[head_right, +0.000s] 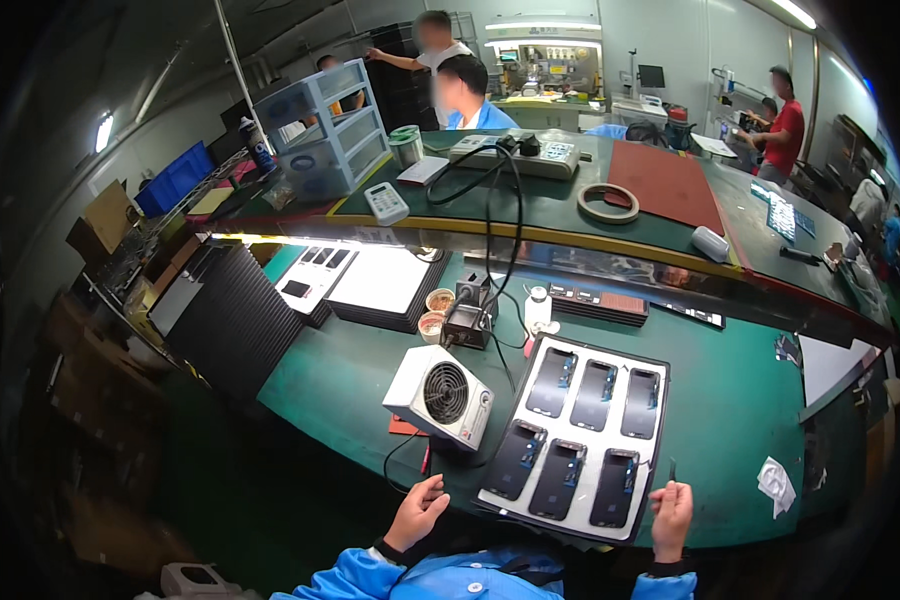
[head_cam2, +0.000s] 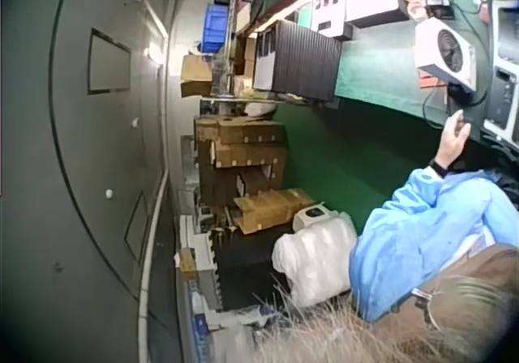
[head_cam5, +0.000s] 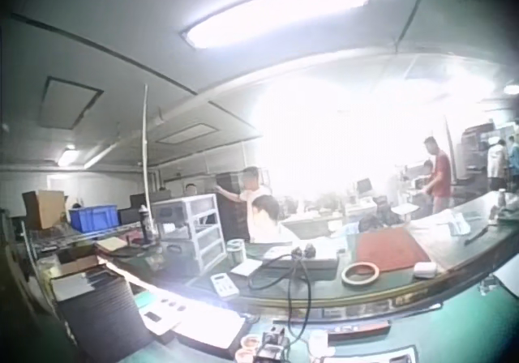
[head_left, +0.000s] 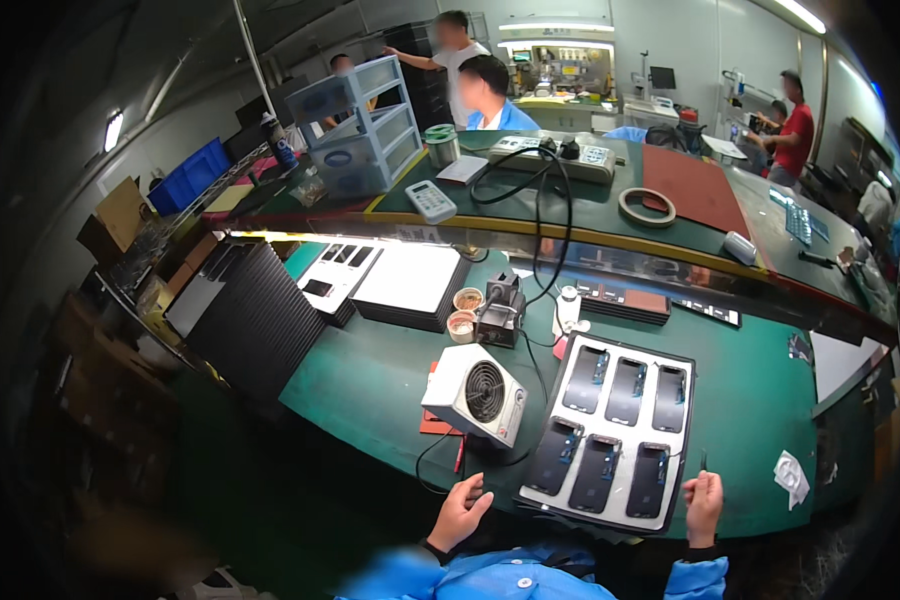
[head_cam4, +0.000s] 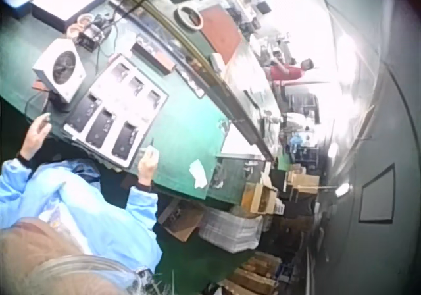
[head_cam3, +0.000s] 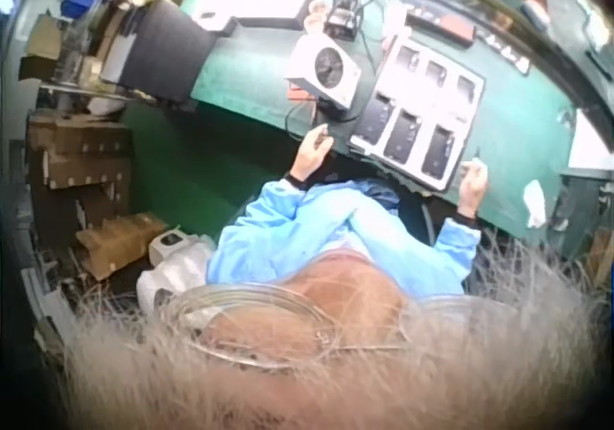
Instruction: Assembling or repairing smartphone components on a production line.
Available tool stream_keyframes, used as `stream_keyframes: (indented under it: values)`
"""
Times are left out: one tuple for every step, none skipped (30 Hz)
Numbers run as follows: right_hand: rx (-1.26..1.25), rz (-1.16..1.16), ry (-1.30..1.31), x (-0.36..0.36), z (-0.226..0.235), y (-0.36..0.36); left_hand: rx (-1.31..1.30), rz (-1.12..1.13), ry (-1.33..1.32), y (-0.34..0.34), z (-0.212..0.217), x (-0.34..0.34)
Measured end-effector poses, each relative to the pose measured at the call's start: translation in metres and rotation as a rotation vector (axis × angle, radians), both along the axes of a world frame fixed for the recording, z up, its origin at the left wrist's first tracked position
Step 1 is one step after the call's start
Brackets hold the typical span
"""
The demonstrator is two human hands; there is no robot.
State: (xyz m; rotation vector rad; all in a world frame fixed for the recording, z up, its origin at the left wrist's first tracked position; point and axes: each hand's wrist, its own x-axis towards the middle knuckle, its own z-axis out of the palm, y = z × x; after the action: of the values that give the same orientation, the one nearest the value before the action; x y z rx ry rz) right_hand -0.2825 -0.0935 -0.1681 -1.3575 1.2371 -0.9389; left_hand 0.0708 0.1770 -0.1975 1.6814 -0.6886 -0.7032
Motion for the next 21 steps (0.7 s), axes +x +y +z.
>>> stream_keyframes:
  values:
    - [-0.046, 0.006, 0.034, 0.011, -0.001, -0.002, 0.016, 0.006, 0.100, -0.011, 0.000, -0.003]
    - [-0.067, 0.081, 0.090, 0.011, -0.007, -0.007, 0.025, 0.016, 0.090, -0.020, -0.003, -0.009]
    - [-0.079, 0.088, -0.005, 0.012, -0.021, -0.009, 0.027, 0.041, 0.091, -0.027, -0.007, -0.012]
    - [-0.096, 0.094, -0.101, 0.017, -0.029, -0.019, 0.023, 0.066, 0.090, -0.040, -0.009, -0.015]
    - [-0.093, 0.093, -0.115, 0.019, -0.035, -0.028, 0.131, -0.004, -0.083, -0.046, -0.008, -0.014]
    - [-0.084, 0.130, -0.193, 0.023, -0.036, -0.032, 0.137, -0.003, -0.095, -0.051, -0.014, -0.016]
    - [-0.075, 0.163, -0.270, 0.027, -0.036, -0.033, 0.187, -0.016, -0.100, -0.058, -0.022, -0.018]
    - [-0.066, 0.192, -0.346, 0.029, -0.036, -0.034, 0.238, -0.031, -0.103, -0.062, -0.030, -0.022]
    - [-0.011, 0.245, -0.294, 0.030, -0.028, -0.036, 0.237, -0.025, 0.017, -0.068, -0.028, -0.027]
    - [0.048, 0.295, -0.243, 0.027, -0.018, -0.032, 0.109, 0.020, 0.262, -0.069, -0.039, -0.027]
    - [-0.005, 0.245, -0.286, 0.031, -0.028, -0.032, 0.092, 0.008, 0.245, -0.066, -0.047, -0.024]
    - [0.039, 0.272, -0.293, 0.025, -0.020, -0.031, 0.080, -0.010, 0.236, -0.068, -0.035, -0.028]
    - [-0.018, 0.271, -0.263, 0.022, -0.029, -0.031, 0.085, -0.049, 0.258, -0.077, -0.010, -0.036]
    - [-0.074, 0.272, -0.229, 0.020, -0.037, -0.031, 0.048, -0.139, 0.276, -0.083, -0.004, -0.036]
    - [0.044, 0.289, -0.239, 0.019, -0.020, -0.031, 0.060, -0.140, 0.315, -0.088, 0.007, -0.040]
    - [0.002, 0.293, -0.232, 0.019, -0.031, -0.031, 0.069, -0.141, 0.355, -0.092, 0.015, -0.046]
    - [-0.012, 0.274, -0.223, 0.015, -0.043, -0.033, 0.084, -0.148, 0.323, -0.091, 0.012, -0.052]
    - [-0.032, 0.263, -0.219, 0.015, -0.048, -0.036, 0.091, -0.148, 0.284, -0.089, 0.010, -0.057]
    - [-0.030, 0.260, -0.215, 0.015, -0.039, -0.041, 0.083, -0.110, 0.319, -0.095, 0.020, -0.072]
    - [0.038, 0.279, -0.315, 0.015, -0.024, -0.050, 0.073, -0.117, 0.328, -0.094, 0.015, -0.076]
    - [0.107, 0.299, -0.411, 0.013, -0.011, -0.055, 0.059, -0.121, 0.340, -0.093, 0.012, -0.082]
